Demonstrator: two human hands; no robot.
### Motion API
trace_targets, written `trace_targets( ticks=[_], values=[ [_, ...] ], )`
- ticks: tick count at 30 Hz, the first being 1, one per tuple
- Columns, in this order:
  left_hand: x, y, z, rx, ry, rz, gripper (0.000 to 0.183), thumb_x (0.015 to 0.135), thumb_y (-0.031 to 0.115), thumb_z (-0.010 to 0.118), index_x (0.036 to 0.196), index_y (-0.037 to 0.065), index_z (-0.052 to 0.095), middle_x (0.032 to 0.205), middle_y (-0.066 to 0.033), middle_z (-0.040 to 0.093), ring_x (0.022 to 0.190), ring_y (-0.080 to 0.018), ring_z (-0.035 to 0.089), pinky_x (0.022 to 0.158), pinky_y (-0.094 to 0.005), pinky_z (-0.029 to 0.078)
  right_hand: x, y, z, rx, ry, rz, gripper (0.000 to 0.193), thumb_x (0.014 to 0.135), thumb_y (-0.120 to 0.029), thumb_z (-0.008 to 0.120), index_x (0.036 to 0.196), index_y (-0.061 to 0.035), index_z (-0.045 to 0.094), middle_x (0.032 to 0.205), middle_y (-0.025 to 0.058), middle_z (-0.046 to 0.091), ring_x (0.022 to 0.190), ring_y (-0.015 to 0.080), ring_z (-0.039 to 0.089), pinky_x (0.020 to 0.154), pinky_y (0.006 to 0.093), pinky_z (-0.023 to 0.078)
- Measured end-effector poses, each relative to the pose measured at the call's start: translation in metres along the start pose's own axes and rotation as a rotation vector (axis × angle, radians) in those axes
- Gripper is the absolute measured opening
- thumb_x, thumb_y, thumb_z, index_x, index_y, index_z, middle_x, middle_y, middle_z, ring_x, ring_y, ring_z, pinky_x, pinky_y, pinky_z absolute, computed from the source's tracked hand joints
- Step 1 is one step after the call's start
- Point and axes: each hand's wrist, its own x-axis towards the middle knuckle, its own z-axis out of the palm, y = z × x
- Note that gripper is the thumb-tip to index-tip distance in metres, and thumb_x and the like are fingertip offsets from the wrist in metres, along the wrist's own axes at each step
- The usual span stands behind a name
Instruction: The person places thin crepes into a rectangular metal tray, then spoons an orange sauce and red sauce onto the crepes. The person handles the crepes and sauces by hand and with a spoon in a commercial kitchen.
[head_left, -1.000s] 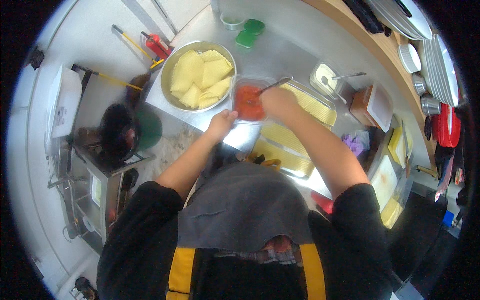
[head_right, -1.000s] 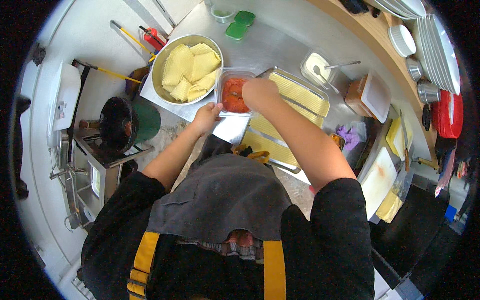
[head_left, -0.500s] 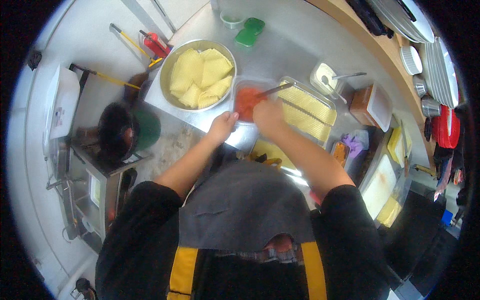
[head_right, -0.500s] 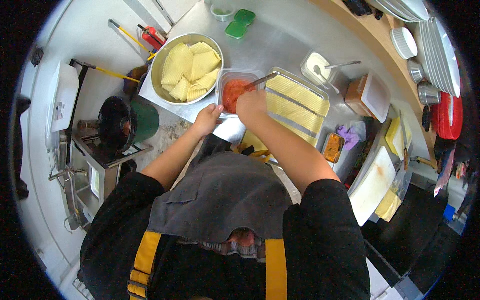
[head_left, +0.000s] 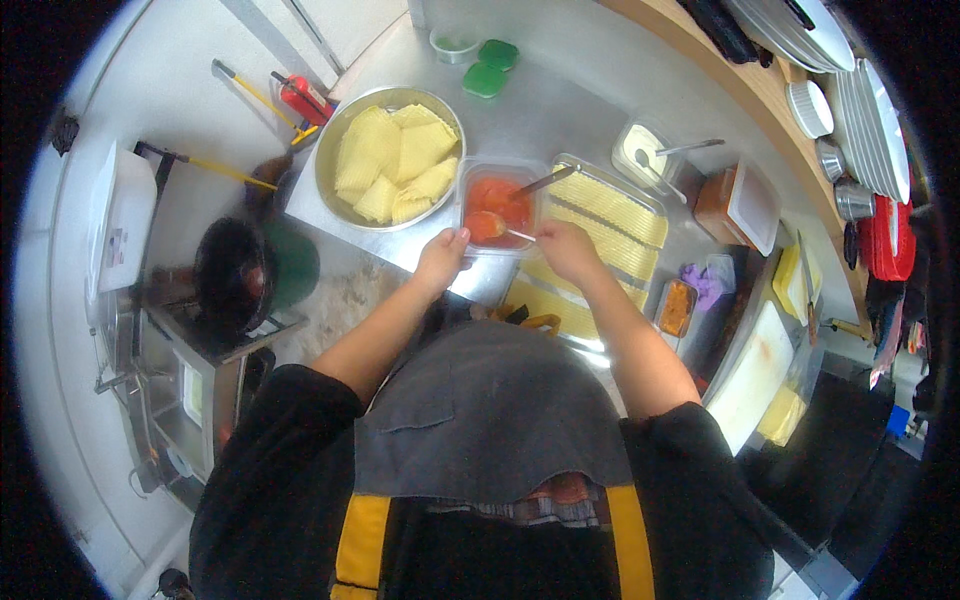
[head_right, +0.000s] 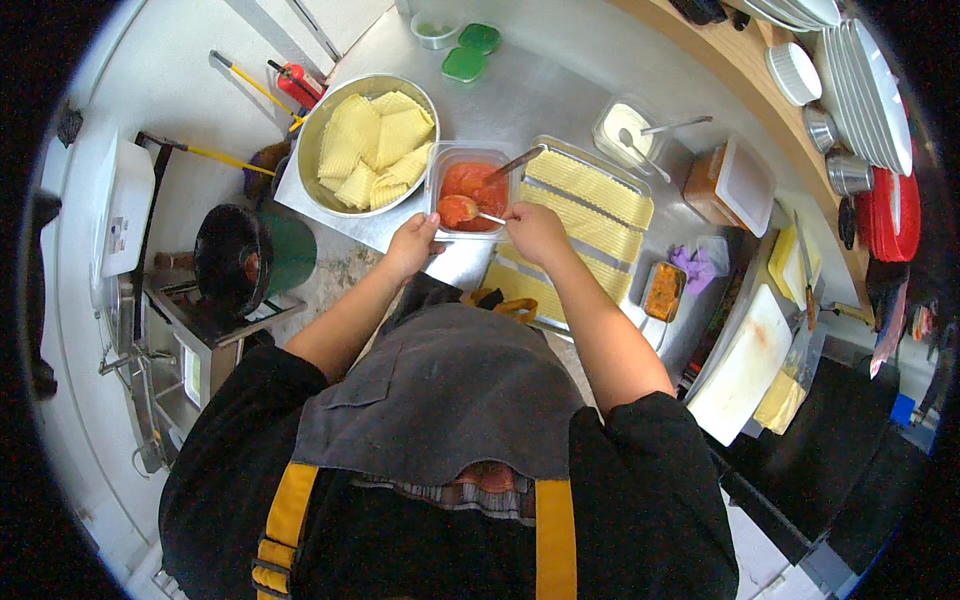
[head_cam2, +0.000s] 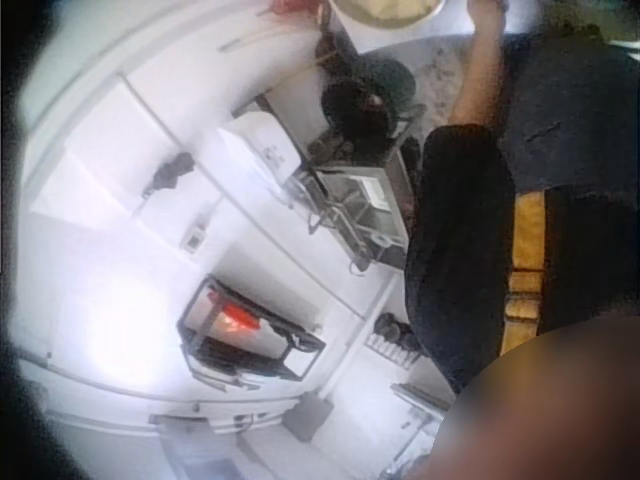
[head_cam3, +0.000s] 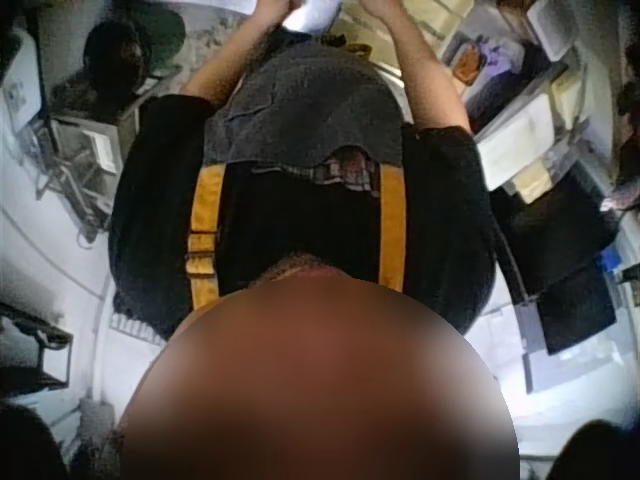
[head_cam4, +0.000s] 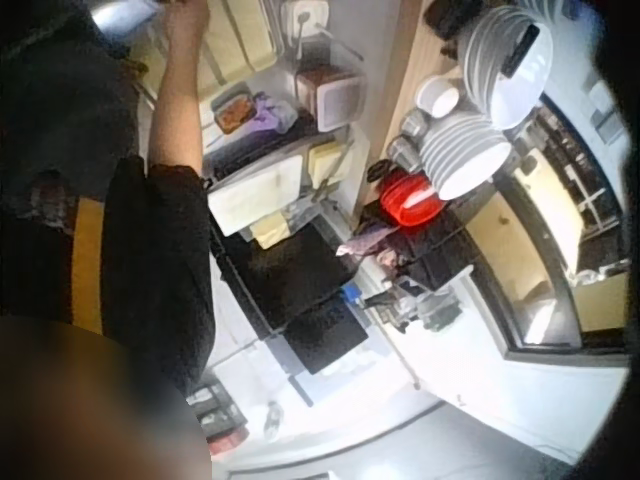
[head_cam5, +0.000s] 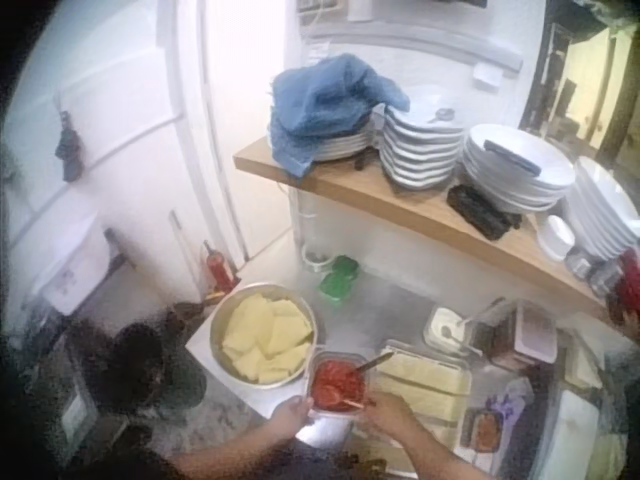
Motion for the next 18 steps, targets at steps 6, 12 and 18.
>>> trace_targets(
  ticks=[6, 12, 18],
  values=[
    [0.006, -0.006, -0.005, -0.037, -0.059, -0.030, 0.041, 0.112, 0.039, 0.041, 0.123, 0.003, 0.059, 0.113, -0.0073, 0.068, 0.097, -0.0170, 0.067, 0.087, -0.0327, 0.057, -0.006, 0.016, 0.003, 0.273, -0.028, 0.106, 0.025, 0.091, -0.022, 0.063, 0.104, -0.0054, 0.077, 0.090, 0.0163, 0.074, 0.084, 0.0294, 0.069, 0.079, 0.0400, 0.052],
    [0.002, 0.002, 0.002, -0.190, -0.012, -0.027, 0.041, 0.112, 0.040, 0.040, 0.126, 0.005, 0.058, 0.117, -0.0073, 0.068, 0.102, -0.0167, 0.066, 0.090, -0.0343, 0.056, -0.026, 0.035, -0.017, 0.408, 0.053, 0.075, 0.024, 0.091, -0.021, 0.065, 0.102, -0.0028, 0.076, 0.084, 0.0107, 0.071, 0.076, 0.0207, 0.064, 0.073, 0.0352, 0.050],
    [0.005, 0.002, -0.004, -0.004, 0.033, -0.032, 0.039, 0.113, 0.039, 0.040, 0.124, 0.007, 0.058, 0.104, -0.0038, 0.064, 0.096, -0.0137, 0.063, 0.089, -0.0354, 0.056, -0.050, 0.091, -0.060, 0.458, 0.180, 0.119, 0.025, 0.092, -0.021, 0.066, 0.101, 0.0002, 0.075, 0.085, 0.0101, 0.072, 0.076, 0.0207, 0.065, 0.072, 0.0351, 0.050]
  ],
)
